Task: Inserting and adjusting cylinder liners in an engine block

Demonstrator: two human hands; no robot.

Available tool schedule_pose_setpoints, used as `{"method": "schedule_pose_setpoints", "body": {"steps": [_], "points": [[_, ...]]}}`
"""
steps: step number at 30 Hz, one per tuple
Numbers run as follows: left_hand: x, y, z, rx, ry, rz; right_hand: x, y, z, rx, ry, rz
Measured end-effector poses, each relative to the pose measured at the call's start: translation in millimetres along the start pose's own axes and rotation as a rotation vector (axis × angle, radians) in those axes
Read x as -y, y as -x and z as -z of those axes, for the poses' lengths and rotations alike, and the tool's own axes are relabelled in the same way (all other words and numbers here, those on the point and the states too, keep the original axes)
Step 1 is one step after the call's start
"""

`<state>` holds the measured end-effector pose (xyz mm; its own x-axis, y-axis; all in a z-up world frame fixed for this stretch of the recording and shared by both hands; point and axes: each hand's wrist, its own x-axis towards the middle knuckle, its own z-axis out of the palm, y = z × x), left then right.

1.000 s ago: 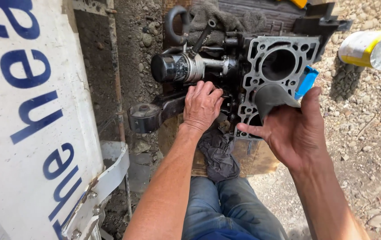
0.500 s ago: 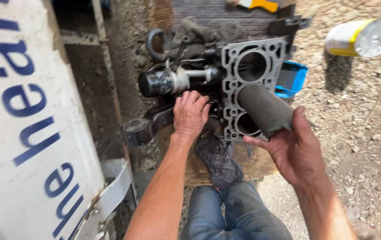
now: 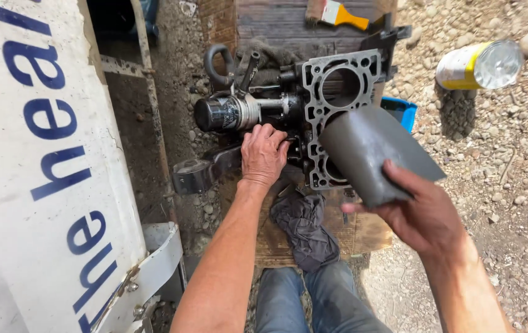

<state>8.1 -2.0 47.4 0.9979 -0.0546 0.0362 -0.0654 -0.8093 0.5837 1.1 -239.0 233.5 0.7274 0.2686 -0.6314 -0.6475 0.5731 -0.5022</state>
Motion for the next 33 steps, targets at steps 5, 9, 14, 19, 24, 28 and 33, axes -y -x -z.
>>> {"method": "schedule_pose_setpoints", "body": {"steps": [5, 9, 14, 19, 24, 28, 33], "points": [[3, 6, -10, -0.03, -0.013, -0.017, -43, 66, 5, -0.285, 0.32, 0.117], [-13, 26, 5, -0.047, 0.082, 0.02, -85, 122, -1, -0.626, 0.881, -0.107], [-90, 138, 64, -0.125, 0.475, 0.013, -133, 166, 24, -0.449, 1.183, -0.243], [-156, 247, 149, 0.24, 0.533, -0.21, -139, 197, 8, -0.347, 1.3, -0.172], [-178, 296, 162, 0.359, 0.553, -0.252, -135, 235, -10, -0.174, 1.161, 0.104], [-199, 297, 170, 0.168, 0.545, -0.2, -125, 272, -31, -0.126, 1.112, 0.203], [-213, 295, 185, 0.021, 0.849, 0.268, -103, 306, -31, -0.436, 1.093, 0.624]]}}
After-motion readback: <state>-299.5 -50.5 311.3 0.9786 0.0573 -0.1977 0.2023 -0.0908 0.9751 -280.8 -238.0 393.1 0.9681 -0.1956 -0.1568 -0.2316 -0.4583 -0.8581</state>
